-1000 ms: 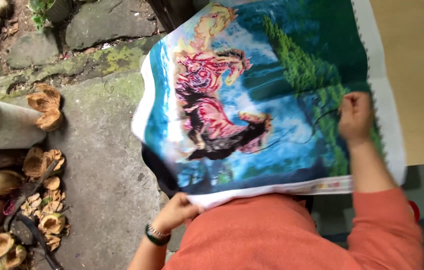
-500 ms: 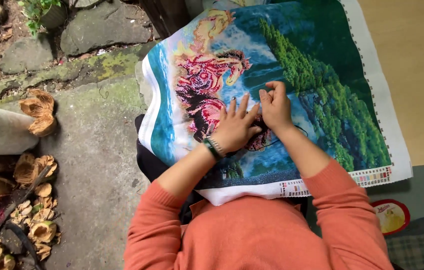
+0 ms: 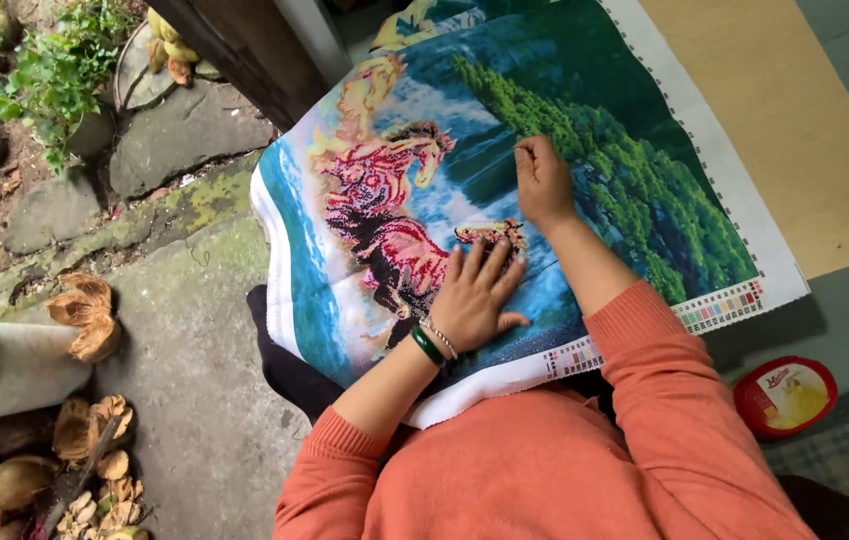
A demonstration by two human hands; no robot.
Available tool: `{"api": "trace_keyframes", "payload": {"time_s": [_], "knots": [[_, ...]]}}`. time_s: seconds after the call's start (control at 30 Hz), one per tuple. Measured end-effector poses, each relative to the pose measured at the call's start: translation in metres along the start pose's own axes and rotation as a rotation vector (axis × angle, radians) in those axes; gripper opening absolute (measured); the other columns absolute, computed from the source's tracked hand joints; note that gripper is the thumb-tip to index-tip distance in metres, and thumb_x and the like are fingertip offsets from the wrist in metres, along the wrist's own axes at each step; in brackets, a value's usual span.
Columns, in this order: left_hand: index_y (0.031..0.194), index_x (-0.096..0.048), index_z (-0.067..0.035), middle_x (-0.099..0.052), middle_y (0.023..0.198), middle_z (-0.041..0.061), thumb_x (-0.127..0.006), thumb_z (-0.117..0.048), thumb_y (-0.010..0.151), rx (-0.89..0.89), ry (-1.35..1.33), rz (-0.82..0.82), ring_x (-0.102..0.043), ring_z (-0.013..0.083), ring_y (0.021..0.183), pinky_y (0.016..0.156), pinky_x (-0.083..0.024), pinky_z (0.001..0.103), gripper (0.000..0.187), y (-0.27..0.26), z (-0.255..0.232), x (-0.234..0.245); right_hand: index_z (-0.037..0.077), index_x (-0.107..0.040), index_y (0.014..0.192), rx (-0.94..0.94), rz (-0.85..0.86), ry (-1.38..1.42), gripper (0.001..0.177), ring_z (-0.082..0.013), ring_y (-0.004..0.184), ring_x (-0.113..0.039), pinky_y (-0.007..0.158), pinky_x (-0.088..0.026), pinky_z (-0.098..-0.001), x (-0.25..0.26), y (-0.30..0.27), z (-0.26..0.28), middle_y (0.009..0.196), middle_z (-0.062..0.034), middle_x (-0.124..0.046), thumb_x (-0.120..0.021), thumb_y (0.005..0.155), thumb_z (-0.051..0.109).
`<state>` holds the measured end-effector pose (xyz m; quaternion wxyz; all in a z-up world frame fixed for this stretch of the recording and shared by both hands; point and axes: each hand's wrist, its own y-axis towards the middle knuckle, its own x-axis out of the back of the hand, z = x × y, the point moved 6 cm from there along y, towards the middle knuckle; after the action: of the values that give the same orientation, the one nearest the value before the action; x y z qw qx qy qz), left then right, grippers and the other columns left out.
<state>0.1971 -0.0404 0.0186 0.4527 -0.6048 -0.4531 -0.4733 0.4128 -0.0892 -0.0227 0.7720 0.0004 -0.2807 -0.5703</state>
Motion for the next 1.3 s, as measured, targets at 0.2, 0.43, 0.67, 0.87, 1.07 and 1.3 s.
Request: {"api": "trace_keyframes", "payload": {"time_s": [0.2,0.43,0.67,0.87,1.07,1.3], "knots": [[0.157,-0.036,-0.019,-0.037,0.161,0.018,-0.017,-0.085,0.081,-0.224,-0.012,-0.166,-0.033,0.0465,0.147,0.121,-0.017,0.065,0.102,-0.027,-0.038,-0.007,0.014,-0.065,0.113,-0.057,-0.021,0.069,0.02,-0.0444,0.087,-0.069,0.07,-0.057,-0.0532,-0.002,0.007,-0.016,0.086,-0.0172,-0.071,-0.052,0.113,0.029],[0.155,-0.037,-0.013,-0.044,0.156,0.025,-0.024,-0.087,0.075,-0.313,-0.094,-0.316,-0.041,0.0447,0.146,0.124,-0.022,0.062,0.11,-0.001,-0.08,-0.013,0.012,-0.066,0.112,-0.036,0.019,0.257,0.011,-0.0153,0.068,-0.062,0.059,-0.048,-0.0286,0.0,0.026,-0.045,0.077,-0.0061,-0.066,-0.058,0.11,0.019],[0.146,-0.052,-0.031,-0.058,0.148,0.004,-0.033,-0.083,0.08,-0.231,-0.116,-0.405,-0.051,0.0362,0.139,0.115,-0.036,0.057,0.086,0.011,-0.03,-0.005,0.002,-0.061,0.116,-0.024,0.103,0.455,0.015,-0.0214,0.048,-0.06,0.045,-0.046,-0.0279,0.014,0.024,-0.05,0.075,-0.0166,-0.063,-0.048,0.111,0.007],[0.148,-0.052,-0.028,-0.052,0.152,0.005,-0.041,-0.068,0.096,0.209,-0.013,-0.353,-0.044,0.0396,0.138,0.111,-0.034,0.061,0.066,-0.002,0.089,0.007,-0.001,-0.058,0.117,-0.045,0.093,0.533,0.01,-0.0241,0.05,-0.063,0.046,-0.047,-0.0275,0.021,0.024,-0.046,0.068,-0.0154,-0.058,-0.051,0.111,0.003],[0.159,-0.032,-0.037,-0.026,0.168,0.002,-0.036,-0.057,0.105,0.817,-0.155,-0.21,-0.021,0.0436,0.151,0.12,-0.007,0.065,0.057,-0.037,0.181,-0.002,0.0,-0.058,0.115,-0.103,0.078,0.673,0.005,-0.0207,0.055,-0.061,0.049,-0.052,-0.0307,0.027,0.02,-0.04,0.071,-0.0115,-0.053,-0.056,0.111,0.002],[0.158,-0.035,-0.028,-0.03,0.165,0.013,-0.051,-0.058,0.1,1.014,-0.173,-0.41,-0.03,0.0541,0.143,0.114,-0.023,0.071,0.067,-0.058,0.226,-0.034,0.005,-0.058,0.113,-0.3,0.085,0.981,0.008,-0.0152,0.066,-0.055,0.053,-0.058,-0.0299,0.036,0.013,-0.03,0.072,-0.0014,-0.044,-0.055,0.109,0.011]]}}
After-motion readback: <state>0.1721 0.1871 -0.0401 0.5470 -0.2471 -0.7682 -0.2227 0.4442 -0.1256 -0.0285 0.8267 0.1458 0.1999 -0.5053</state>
